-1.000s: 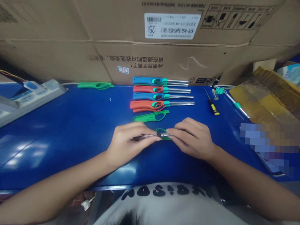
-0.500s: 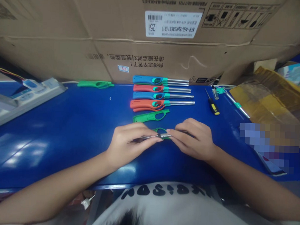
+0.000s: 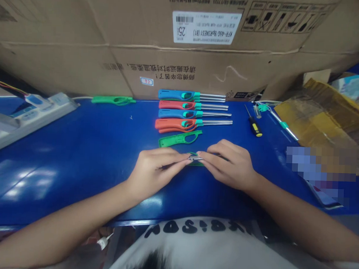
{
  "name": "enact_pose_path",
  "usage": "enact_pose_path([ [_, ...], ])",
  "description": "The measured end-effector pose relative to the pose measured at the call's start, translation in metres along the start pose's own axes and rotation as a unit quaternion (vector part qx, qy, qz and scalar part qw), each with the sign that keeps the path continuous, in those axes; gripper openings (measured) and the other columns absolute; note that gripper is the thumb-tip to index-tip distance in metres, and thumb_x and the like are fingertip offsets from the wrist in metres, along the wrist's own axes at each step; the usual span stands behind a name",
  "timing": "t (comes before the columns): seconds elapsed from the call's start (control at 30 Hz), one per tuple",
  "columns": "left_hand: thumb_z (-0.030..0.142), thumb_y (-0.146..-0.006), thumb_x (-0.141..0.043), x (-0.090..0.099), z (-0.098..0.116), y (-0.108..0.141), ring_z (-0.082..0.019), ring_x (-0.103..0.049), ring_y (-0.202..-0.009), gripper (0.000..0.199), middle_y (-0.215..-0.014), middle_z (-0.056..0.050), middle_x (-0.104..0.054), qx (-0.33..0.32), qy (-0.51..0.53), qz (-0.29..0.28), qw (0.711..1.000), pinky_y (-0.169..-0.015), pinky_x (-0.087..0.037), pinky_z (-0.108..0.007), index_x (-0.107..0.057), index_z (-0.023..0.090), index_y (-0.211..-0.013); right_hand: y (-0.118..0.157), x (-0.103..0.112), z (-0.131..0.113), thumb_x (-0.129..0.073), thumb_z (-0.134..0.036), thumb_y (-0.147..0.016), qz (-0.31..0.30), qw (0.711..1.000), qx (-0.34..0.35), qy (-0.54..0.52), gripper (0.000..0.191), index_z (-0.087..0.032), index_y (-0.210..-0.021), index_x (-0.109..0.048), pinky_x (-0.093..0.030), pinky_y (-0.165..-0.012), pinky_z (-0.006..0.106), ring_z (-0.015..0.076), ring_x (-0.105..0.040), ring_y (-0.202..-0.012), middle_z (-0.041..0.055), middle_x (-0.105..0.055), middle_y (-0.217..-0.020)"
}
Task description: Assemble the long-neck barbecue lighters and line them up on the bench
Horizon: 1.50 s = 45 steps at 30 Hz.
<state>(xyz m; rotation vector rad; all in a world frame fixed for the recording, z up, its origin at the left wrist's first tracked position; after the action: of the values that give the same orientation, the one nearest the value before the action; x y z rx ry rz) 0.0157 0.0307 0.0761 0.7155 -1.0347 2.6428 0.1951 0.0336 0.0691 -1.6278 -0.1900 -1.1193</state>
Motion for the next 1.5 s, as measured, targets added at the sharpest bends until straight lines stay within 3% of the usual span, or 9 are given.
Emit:
enact_pose_path([
  [0.27, 0.013, -0.091, -0.070, -0.006, -0.004, 0.003, -0.012, -0.072, -0.077, 0.011, -0.091, -0.005, -0.079, -0.017, -0.043, -0.032, 0.998, -0.077, -0.057, -0.021, -0.076, 0.013, -0.100, -0.004, -0.003, -0.002, -0.062, -0.020, -0.095, -0.054, 0.998, 0.012, 0.011, 0.016, -0.015, -0.105, -0.073, -0.043, -0.059, 0.028, 0.0150, -0.058, -0.072, 0.0046, -0.072, -0.085],
  [0.37, 0.017, -0.092, -0.069, -0.011, -0.007, 0.004, -0.011, -0.067, -0.070, 0.012, -0.087, -0.005, -0.075, 0.006, -0.054, -0.056, 0.997, -0.069, -0.054, -0.021, -0.074, 0.011, -0.101, -0.001, -0.008, 0.000, -0.057, -0.022, -0.098, -0.095, 0.995, -0.009, -0.003, 0.019, -0.014, -0.108, -0.072, -0.045, -0.062, 0.029, 0.0167, -0.061, -0.078, 0.0057, -0.071, -0.091],
  [0.53, 0.017, -0.094, -0.066, -0.019, -0.009, 0.003, -0.009, -0.058, -0.064, 0.013, -0.082, -0.003, -0.070, 0.038, -0.039, -0.095, 0.994, -0.063, -0.050, -0.021, -0.073, 0.012, -0.103, 0.004, -0.012, 0.005, -0.047, -0.013, -0.100, -0.151, 0.985, -0.035, -0.077, 0.032, -0.018, -0.126, -0.064, -0.049, -0.071, 0.026, 0.0159, -0.064, -0.088, 0.0066, -0.069, -0.103],
  [0.73, 0.022, -0.089, -0.070, -0.031, -0.023, 0.007, -0.011, -0.062, -0.067, 0.010, -0.082, -0.002, -0.072, 0.192, 0.091, -0.139, 0.967, -0.064, -0.051, -0.021, -0.074, 0.015, -0.096, 0.007, -0.009, 0.007, -0.044, -0.007, -0.096, -0.197, 0.972, -0.044, -0.122, 0.041, -0.026, -0.127, -0.064, -0.046, -0.067, 0.024, 0.0140, -0.063, -0.083, 0.0044, -0.067, -0.106],
  [0.9, 0.021, -0.081, -0.076, -0.037, -0.034, 0.013, -0.010, -0.063, -0.069, 0.046, -0.096, -0.004, -0.071, 0.292, 0.240, -0.150, 0.914, -0.068, -0.059, -0.025, -0.063, 0.015, -0.125, 0.010, -0.012, 0.024, -0.048, -0.018, -0.101, -0.198, 0.942, -0.142, -0.230, 0.029, -0.023, -0.124, -0.065, -0.049, -0.078, 0.025, 0.0136, -0.064, -0.092, 0.0046, -0.066, -0.108],
  [1.03, 0.018, -0.081, -0.075, -0.029, -0.035, 0.009, -0.011, -0.065, -0.075, 0.052, -0.109, -0.006, -0.069, 0.251, 0.166, -0.155, 0.941, -0.069, -0.060, -0.025, -0.062, 0.020, -0.131, 0.012, -0.014, 0.035, -0.055, -0.022, -0.099, -0.215, 0.912, -0.168, -0.305, 0.020, -0.020, -0.115, -0.067, -0.048, -0.076, 0.024, 0.0115, -0.060, -0.081, 0.0039, -0.066, -0.102],
  [1.2, 0.017, -0.087, -0.070, -0.017, -0.027, 0.001, -0.011, -0.067, -0.079, 0.038, -0.116, -0.006, -0.067, 0.132, 0.037, -0.155, 0.978, -0.068, -0.060, -0.022, -0.068, 0.023, -0.125, 0.014, -0.018, 0.041, -0.058, -0.023, -0.097, -0.248, 0.886, -0.176, -0.349, 0.019, -0.019, -0.112, -0.069, -0.045, -0.068, 0.023, 0.0111, -0.058, -0.078, 0.0047, -0.064, -0.102],
  [1.33, 0.017, -0.093, -0.066, -0.013, -0.023, -0.002, -0.015, -0.070, -0.091, 0.021, -0.108, -0.006, -0.073, 0.056, -0.015, -0.156, 0.986, -0.078, -0.059, -0.024, -0.073, 0.020, -0.113, 0.016, -0.020, 0.041, -0.059, -0.023, -0.096, -0.282, 0.875, -0.170, -0.356, 0.019, -0.020, -0.112, -0.070, -0.045, -0.069, 0.024, 0.0115, -0.058, -0.078, 0.0033, -0.065, -0.098],
  [1.5, 0.023, -0.096, -0.064, -0.010, -0.026, -0.004, -0.016, -0.072, -0.087, 0.016, -0.100, -0.005, -0.077, 0.027, -0.050, -0.164, 0.985, -0.080, -0.057, -0.026, -0.075, 0.018, -0.108, 0.017, -0.020, 0.038, -0.056, -0.022, -0.098, -0.302, 0.872, -0.154, -0.352, 0.019, -0.020, -0.110, -0.071, -0.047, -0.080, 0.027, 0.0140, -0.063, -0.090, 0.0045, -0.068, -0.102],
])
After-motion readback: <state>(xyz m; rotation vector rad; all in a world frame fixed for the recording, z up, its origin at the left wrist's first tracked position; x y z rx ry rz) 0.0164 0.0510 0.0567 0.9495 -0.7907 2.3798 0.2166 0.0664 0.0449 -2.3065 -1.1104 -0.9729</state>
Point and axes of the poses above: each hand's wrist, its own y-axis away from the middle knuckle, its own x-axis out of the back of the hand, z = x × y, the point moved 6 cm from there along -y, towards the middle knuckle
